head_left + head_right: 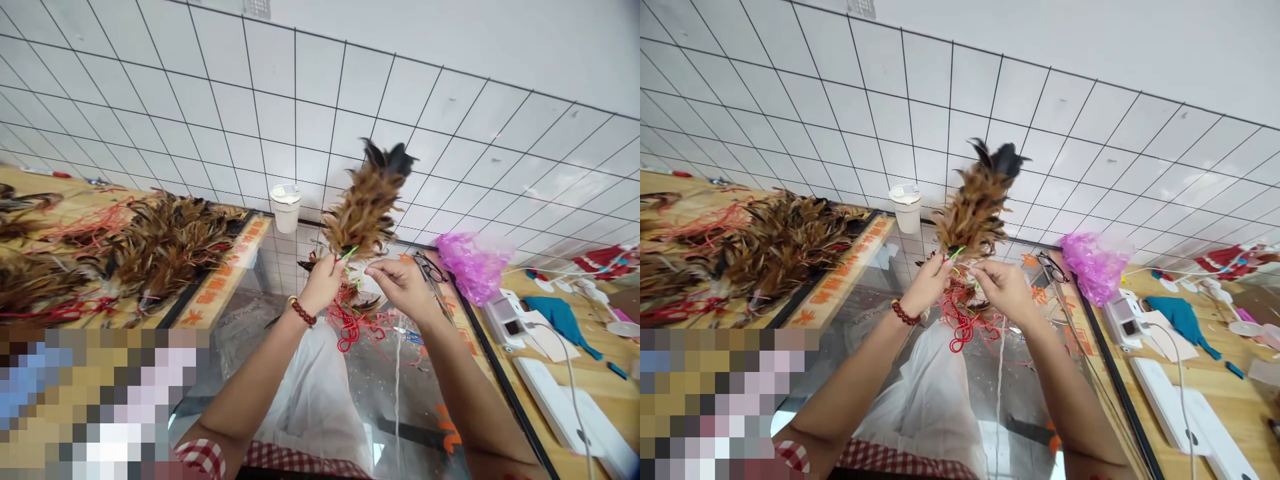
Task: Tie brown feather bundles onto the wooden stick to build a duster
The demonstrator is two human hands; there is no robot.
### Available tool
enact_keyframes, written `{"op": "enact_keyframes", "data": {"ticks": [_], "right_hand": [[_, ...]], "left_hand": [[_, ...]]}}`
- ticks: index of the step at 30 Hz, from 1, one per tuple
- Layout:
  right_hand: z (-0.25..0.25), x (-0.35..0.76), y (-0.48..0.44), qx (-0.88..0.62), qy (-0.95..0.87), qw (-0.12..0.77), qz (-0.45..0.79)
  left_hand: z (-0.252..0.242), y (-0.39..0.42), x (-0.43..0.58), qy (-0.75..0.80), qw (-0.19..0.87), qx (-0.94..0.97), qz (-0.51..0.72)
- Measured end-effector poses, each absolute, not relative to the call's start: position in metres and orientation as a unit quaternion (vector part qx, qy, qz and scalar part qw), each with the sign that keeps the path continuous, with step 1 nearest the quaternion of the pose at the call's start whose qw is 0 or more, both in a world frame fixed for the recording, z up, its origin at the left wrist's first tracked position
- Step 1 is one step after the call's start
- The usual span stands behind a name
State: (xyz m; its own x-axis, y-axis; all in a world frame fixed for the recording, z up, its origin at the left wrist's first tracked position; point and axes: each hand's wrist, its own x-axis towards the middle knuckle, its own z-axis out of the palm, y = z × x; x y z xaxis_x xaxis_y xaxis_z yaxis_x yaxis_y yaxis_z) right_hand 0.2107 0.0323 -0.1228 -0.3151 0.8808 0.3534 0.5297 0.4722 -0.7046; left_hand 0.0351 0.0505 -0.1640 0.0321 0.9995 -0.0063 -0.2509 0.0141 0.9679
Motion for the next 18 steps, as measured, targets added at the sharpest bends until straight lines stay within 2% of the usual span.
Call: {"op": "enact_keyframes", "data": {"ticks": [3, 6, 8, 10, 13, 18], "right_hand": [[-0.092, 0.206, 0.026, -0.414, -0.877, 0.235, 0.074], [-0.072, 0.194, 0.028, -0.38, -0.919, 0.096, -0.041], [-0.066, 0.189, 0.036, -0.375, -0.922, 0.04, -0.083], [-0.065, 0.189, 0.047, -0.382, -0.919, 0.02, -0.091], [-0.071, 0.197, 0.064, -0.413, -0.908, 0.036, -0.063], [-0.087, 0.212, 0.081, -0.438, -0.896, 0.06, 0.046]], "left_hand": [[-0.167, 0.046, 0.042, 0.485, 0.397, 0.605, 0.491], [-0.166, 0.037, 0.047, 0.503, 0.316, 0.701, 0.395], [-0.163, 0.029, 0.049, 0.501, 0.268, 0.756, 0.324], [-0.158, 0.022, 0.05, 0.498, 0.212, 0.801, 0.257], [-0.151, 0.016, 0.049, 0.497, 0.139, 0.833, 0.197], [-0.149, 0.014, 0.046, 0.496, 0.098, 0.842, 0.189]]}}
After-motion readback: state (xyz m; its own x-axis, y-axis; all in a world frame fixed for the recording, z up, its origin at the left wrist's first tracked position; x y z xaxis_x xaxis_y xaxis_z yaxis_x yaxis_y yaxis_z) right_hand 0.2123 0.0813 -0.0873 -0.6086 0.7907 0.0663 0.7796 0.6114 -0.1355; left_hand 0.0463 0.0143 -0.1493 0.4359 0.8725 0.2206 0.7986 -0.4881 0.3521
